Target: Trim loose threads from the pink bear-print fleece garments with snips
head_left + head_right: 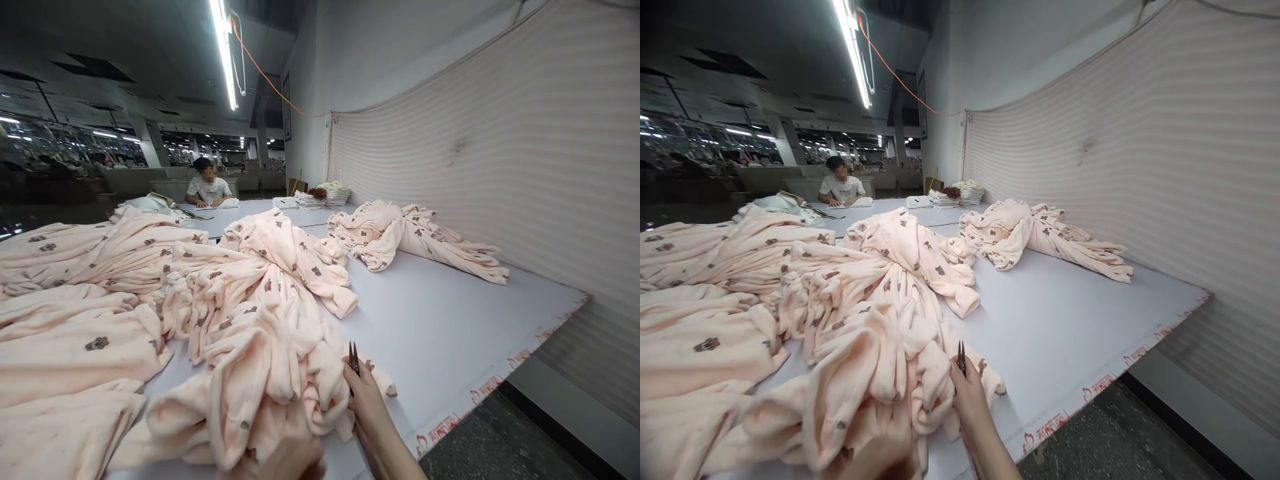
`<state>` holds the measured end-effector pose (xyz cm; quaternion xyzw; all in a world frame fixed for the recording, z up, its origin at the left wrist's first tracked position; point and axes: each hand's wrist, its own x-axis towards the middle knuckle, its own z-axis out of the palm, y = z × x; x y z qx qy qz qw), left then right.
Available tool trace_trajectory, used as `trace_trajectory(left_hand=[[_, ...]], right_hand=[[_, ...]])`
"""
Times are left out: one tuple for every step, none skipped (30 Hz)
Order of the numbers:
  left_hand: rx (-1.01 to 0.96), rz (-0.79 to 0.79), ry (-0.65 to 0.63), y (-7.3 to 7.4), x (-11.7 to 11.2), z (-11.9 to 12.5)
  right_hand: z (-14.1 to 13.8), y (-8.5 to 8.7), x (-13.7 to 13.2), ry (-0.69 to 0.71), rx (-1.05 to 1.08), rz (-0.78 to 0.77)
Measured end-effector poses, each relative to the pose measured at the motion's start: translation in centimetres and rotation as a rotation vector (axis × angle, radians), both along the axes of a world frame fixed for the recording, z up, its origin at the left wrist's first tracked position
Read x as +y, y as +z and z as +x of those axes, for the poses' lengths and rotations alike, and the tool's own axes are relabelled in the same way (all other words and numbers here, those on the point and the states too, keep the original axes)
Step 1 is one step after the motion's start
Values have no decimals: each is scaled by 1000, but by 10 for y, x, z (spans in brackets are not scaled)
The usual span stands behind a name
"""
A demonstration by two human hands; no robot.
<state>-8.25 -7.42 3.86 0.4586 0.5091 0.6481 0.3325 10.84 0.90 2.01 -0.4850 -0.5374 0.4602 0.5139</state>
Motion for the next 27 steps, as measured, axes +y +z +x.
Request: trace_trajectory(left_hand=[[24, -7, -34, -2, 11, 17], [45, -13, -66, -3, 22, 32], [97, -27, -106, -3, 33, 44], [180, -47, -156, -3, 43, 52], [244, -68, -202, -3, 51, 56], [289, -95, -234, -2, 57, 57], [306, -120, -247, -1, 60, 55], [295, -139, -235, -1, 61, 52], [277, -148, -210, 0, 61, 47], [260, -144, -188, 0, 60, 43], [251, -129, -177, 0, 59, 39], [249, -106, -177, 0, 58, 37], [245, -85, -189, 0, 58, 36], [232, -69, -199, 0, 58, 37], [209, -58, -203, -1, 59, 38], [183, -55, -198, -1, 59, 40], [160, -52, -192, -2, 60, 41], [140, -50, -189, -3, 61, 43], [127, -50, -188, -4, 61, 44], [124, -50, -184, -6, 61, 44], [134, -44, -177, -7, 62, 44], [160, -34, -166, -9, 62, 44], [203, -24, -147, -10, 63, 44], [262, -19, -132, -11, 63, 45], [334, -28, -131, -12, 64, 45], [407, -49, -144, -13, 66, 46], [466, -77, -162, -13, 67, 46]], right_hand=[[0, 3, -2, -3, -6, 19], [1, 5, -3, 0, -22, 43], [4, 8, -4, 5, -48, 68], [8, 11, -4, 9, -82, 93], [14, 13, -3, 9, -122, 114], [19, 15, -1, -2, -163, 129], [26, 16, 1, -24, -204, 137], [32, 17, 4, -55, -244, 139], [38, 18, 7, -89, -279, 136], [42, 19, 9, -123, -309, 131], [46, 21, 9, -157, -340, 134], [48, 21, 8, -178, -373, 145], [48, 22, 4, -184, -402, 163], [46, 21, -1, -181, -424, 188], [42, 20, -7, -176, -441, 215], [37, 18, -13, -169, -451, 239], [30, 14, -18, -163, -455, 254], [23, 10, -23, -161, -454, 260], [15, 7, -25, -169, -458, 265], [9, 3, -25, -177, -469, 273], [3, 1, -24, -185, -479, 291], [0, 1, -21, -197, -482, 317], [-2, 2, -17, -209, -477, 343], [-2, 5, -13, -214, -455, 356], [0, 9, -9, -207, -420, 349], [4, 14, -6, -198, -376, 326], [9, 18, -3, -195, -336, 295]])
